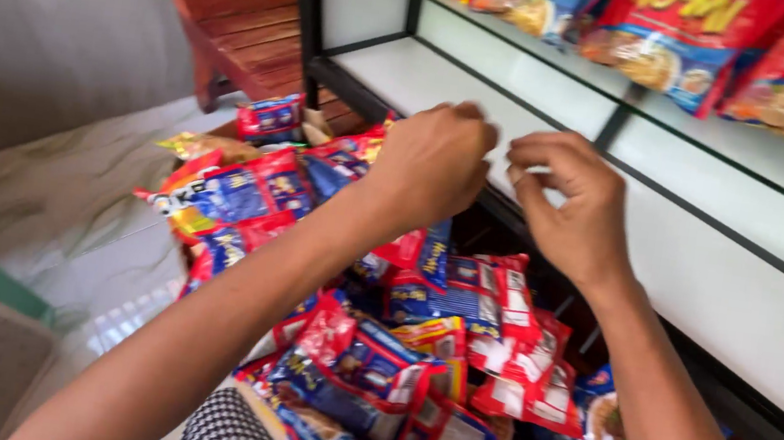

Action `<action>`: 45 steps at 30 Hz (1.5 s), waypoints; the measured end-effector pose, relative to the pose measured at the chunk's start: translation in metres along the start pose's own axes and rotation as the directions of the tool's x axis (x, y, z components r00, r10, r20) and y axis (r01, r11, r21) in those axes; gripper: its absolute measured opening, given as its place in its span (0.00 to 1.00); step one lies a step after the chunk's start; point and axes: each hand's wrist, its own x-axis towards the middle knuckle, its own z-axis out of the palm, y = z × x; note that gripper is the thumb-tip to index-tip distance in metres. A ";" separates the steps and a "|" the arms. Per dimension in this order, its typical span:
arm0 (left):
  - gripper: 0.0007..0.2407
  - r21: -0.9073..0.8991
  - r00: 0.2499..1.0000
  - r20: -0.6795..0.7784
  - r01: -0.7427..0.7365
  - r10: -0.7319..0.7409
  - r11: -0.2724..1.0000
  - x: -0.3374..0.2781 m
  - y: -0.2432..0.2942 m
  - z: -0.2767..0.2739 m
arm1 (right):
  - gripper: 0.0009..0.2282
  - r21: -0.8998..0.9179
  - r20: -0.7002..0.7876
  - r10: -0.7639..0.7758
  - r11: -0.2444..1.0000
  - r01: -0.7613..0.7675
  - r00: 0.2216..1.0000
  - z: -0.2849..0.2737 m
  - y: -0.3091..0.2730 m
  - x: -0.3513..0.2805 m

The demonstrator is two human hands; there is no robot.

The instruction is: Transfer noodle packages from a large basket onto grocery store shelves and organize them.

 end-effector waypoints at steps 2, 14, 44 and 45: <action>0.05 0.030 0.995 0.089 0.044 -0.047 0.999 -0.032 -0.027 -0.021 | 0.07 -0.012 0.111 -0.011 1.000 0.013 0.994 0.030 0.001 0.002; 0.07 -0.153 0.935 0.265 0.282 -0.235 0.947 -0.099 -0.087 -0.017 | 0.19 -0.198 0.274 -0.031 0.976 0.088 0.961 0.112 0.042 -0.036; 0.06 -0.750 0.856 0.194 0.444 -0.479 0.490 -0.047 -0.024 0.019 | 0.13 0.760 -0.126 0.661 0.544 -0.356 0.740 0.044 0.083 -0.037; 0.01 -0.805 0.810 0.369 0.523 -0.456 0.278 -0.049 -0.024 0.016 | 0.14 0.763 -0.090 0.652 0.531 -0.368 0.753 0.038 0.087 -0.039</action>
